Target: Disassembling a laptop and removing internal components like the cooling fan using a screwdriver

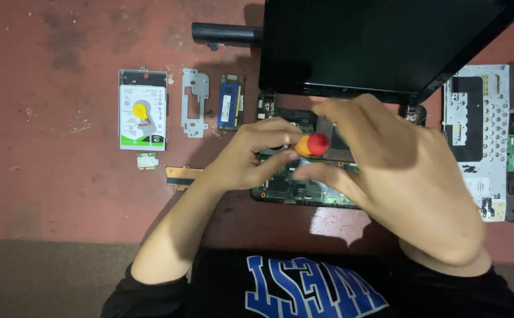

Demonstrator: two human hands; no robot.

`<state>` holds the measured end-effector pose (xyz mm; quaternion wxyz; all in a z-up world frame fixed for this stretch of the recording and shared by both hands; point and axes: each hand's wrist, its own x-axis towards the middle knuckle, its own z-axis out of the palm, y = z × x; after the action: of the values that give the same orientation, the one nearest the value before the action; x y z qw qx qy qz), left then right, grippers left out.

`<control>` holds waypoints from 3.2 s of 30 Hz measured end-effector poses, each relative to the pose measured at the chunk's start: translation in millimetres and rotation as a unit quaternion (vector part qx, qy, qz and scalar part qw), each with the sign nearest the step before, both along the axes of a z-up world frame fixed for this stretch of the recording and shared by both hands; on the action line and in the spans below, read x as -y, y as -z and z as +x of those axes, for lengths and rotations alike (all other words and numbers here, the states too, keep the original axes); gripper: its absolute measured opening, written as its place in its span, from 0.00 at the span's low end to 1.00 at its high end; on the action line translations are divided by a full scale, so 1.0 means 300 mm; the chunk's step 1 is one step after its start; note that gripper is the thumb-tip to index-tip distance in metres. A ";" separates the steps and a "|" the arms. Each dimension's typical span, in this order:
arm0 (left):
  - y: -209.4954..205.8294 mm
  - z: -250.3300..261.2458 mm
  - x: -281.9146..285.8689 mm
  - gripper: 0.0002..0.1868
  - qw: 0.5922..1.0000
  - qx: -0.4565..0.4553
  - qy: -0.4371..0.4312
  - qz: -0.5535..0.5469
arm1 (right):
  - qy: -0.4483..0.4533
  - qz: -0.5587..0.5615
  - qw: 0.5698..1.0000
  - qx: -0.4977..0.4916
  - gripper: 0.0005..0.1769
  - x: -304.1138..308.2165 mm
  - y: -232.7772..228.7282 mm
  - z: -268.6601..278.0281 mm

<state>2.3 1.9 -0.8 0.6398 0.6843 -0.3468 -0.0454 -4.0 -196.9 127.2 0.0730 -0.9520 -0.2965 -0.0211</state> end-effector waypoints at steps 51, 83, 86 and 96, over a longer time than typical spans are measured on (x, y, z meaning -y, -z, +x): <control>0.039 0.004 0.000 0.17 0.997 -0.067 0.038 -0.030 | -0.172 0.140 0.970 -0.096 0.22 0.017 0.008 0.009; -0.133 -0.009 -0.024 0.13 0.990 0.041 0.010 0.134 | -0.058 0.018 0.991 0.122 0.15 -0.094 0.133 -0.064; -0.133 -0.064 -0.026 0.22 0.951 0.067 -0.097 0.286 | -0.003 0.040 0.985 0.167 0.08 -0.109 0.153 -0.098; 0.009 -0.166 0.031 0.08 0.861 0.129 -0.275 0.407 | 0.056 0.440 0.893 0.074 0.12 0.267 0.171 -0.065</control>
<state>-47.3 -7.4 -3.5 0.2403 0.9511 -0.1748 0.0842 -23.4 -277.1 75.9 0.4612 -0.8330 -0.2076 -0.2242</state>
